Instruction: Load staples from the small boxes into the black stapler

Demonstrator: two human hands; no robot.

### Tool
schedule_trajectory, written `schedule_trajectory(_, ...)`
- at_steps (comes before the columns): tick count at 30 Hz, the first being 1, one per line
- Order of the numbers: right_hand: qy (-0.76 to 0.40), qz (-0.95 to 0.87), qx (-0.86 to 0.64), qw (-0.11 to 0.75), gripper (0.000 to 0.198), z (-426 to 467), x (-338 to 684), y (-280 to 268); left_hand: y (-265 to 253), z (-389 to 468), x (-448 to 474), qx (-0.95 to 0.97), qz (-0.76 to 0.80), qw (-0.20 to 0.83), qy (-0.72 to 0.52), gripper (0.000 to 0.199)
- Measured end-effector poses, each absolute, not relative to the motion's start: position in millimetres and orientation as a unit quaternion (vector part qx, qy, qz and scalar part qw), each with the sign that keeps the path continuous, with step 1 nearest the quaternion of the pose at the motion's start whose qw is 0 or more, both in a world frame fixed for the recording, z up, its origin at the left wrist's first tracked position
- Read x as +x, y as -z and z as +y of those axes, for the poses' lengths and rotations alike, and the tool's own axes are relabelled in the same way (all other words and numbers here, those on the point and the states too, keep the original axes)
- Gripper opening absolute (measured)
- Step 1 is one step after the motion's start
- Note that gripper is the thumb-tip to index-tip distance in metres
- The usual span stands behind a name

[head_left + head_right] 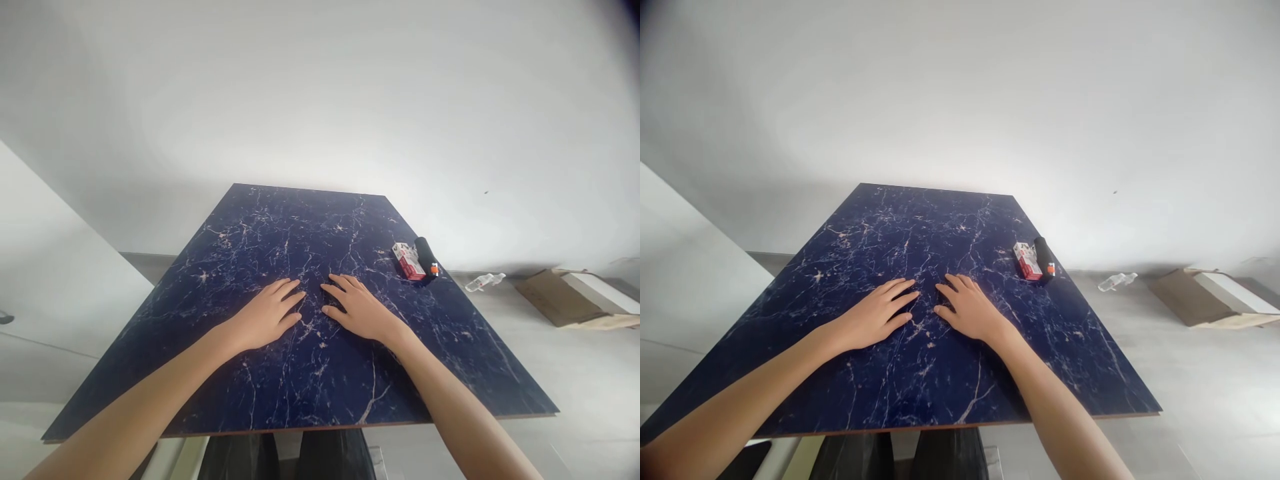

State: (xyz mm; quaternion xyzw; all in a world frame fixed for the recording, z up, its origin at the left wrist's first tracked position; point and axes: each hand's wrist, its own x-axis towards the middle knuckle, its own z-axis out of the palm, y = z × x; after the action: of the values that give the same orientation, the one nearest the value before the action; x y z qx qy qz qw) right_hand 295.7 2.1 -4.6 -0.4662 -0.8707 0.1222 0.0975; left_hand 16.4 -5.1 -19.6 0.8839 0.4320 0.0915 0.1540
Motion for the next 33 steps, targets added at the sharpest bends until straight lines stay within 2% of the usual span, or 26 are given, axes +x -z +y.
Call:
schedule_trajectory(15,-0.126,-0.872,-0.462,0.099,0.063,1.6,298.3,5.5,13.1,-5.1,19.6,0.878,0.446,0.160,-0.066,0.059)
schedule_trajectory(20,-0.142,-0.867,-0.453,0.149,0.051,11.0,306.6,-4.0,17.5,-3.4,16.6,0.883,0.437,0.153,-0.078,0.057)
schedule_trajectory(22,-0.125,-0.834,-0.495,0.208,0.045,21.5,322.2,-10.0,19.6,-2.2,14.7,0.884,0.434,0.154,-0.086,0.057)
schedule_trajectory(24,-0.054,-0.764,-0.578,0.281,0.045,34.1,348.1,-14.6,20.6,-1.1,13.0,0.883,0.433,0.158,-0.086,0.057)
schedule_trajectory(27,0.057,-0.602,-0.720,0.340,0.058,51.2,399.8,-15.0,18.8,1.4,9.6,0.884,0.431,0.162,-0.076,0.057)
schedule_trajectory(29,0.035,-0.505,-0.801,0.320,0.074,59.0,432.9,-10.8,15.8,4.8,5.1,0.882,0.436,0.159,-0.082,0.056)
schedule_trajectory(30,0.000,-0.479,-0.825,0.301,0.075,61.6,446.3,-8.0,14.0,7.4,1.9,0.879,0.440,0.156,-0.092,0.056)
schedule_trajectory(33,-0.060,-0.487,-0.835,0.248,0.056,65.4,467.9,-0.1,8.0,18.4,-12.3,0.866,0.463,0.134,-0.135,0.054)
